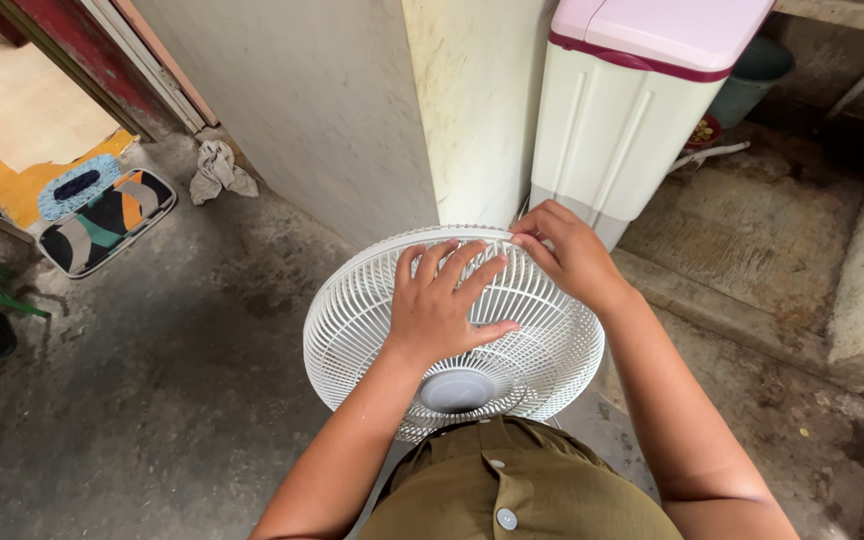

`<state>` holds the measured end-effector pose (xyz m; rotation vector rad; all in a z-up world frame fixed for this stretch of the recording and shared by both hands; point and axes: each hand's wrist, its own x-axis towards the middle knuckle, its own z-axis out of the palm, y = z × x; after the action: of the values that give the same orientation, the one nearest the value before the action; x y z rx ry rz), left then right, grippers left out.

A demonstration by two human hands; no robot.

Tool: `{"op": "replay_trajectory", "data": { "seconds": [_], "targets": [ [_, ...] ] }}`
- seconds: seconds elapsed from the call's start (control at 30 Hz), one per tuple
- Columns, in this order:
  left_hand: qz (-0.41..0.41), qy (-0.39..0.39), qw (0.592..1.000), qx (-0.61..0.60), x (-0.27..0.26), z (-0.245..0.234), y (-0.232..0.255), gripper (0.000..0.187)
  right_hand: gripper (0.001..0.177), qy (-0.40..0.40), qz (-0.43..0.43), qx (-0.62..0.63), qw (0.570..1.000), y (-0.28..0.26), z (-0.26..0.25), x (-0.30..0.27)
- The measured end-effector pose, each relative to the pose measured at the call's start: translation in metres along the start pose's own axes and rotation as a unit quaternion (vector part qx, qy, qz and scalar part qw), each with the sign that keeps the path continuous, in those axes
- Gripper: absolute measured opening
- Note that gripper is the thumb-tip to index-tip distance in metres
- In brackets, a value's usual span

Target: The person assembles a standing fan by hand. They attach the fan blades to the motor hub, secure the center cap, and then attach the front protective cage to the fan head.

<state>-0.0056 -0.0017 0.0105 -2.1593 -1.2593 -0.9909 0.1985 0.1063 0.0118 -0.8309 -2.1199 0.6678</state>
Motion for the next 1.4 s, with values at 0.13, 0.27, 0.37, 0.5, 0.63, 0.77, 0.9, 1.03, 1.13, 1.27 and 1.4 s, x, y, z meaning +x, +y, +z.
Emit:
{"op": "replay_trajectory", "data": {
  "seconds": [0.13, 0.27, 0.37, 0.5, 0.63, 0.77, 0.9, 1.03, 1.13, 1.27, 1.4],
  "targets": [
    [-0.015, -0.015, 1.0, -0.011, 0.001, -0.002, 0.0, 0.079, 0.013, 0.011, -0.01, 0.014, 1.0, 0.002, 0.003, -0.001],
    [-0.025, -0.021, 0.999, -0.018, 0.002, -0.004, -0.001, 0.079, 0.012, 0.021, -0.042, 0.03, 0.998, 0.008, 0.005, -0.002],
    [-0.039, -0.031, 0.998, -0.026, 0.002, -0.002, -0.002, 0.079, 0.014, 0.02, -0.036, 0.027, 0.999, 0.011, 0.006, -0.003],
    [-0.043, -0.032, 0.998, -0.014, -0.001, 0.003, -0.007, 0.086, 0.039, 0.009, -0.069, 0.017, 0.997, 0.004, 0.005, -0.006],
    [-0.069, -0.016, 0.997, 0.004, -0.001, 0.009, -0.01, 0.103, 0.081, -0.022, -0.07, -0.002, 0.997, -0.01, 0.006, -0.009],
    [-0.066, -0.001, 0.998, 0.005, -0.001, 0.012, -0.012, 0.105, 0.092, -0.019, -0.081, -0.025, 0.996, -0.014, 0.006, -0.011],
    [-0.059, 0.001, 0.998, -0.014, -0.004, 0.014, -0.014, 0.109, 0.087, -0.014, -0.087, -0.049, 0.995, -0.014, 0.009, -0.011],
    [-0.055, 0.012, 0.998, -0.02, -0.003, 0.015, -0.015, 0.109, 0.085, -0.006, -0.092, -0.061, 0.994, -0.014, 0.01, -0.012],
    [-0.058, 0.006, 0.998, -0.027, 0.002, 0.014, -0.015, 0.106, 0.09, -0.007, -0.076, -0.068, 0.995, -0.015, 0.011, -0.013],
    [-0.066, -0.011, 0.998, -0.012, 0.009, 0.012, -0.013, 0.107, 0.1, -0.006, -0.052, -0.051, 0.997, -0.017, 0.012, -0.012],
    [-0.071, -0.024, 0.997, -0.017, 0.014, 0.012, -0.013, 0.109, 0.098, -0.045, 0.031, -0.045, 0.997, -0.017, 0.012, -0.011]
  ]
}}
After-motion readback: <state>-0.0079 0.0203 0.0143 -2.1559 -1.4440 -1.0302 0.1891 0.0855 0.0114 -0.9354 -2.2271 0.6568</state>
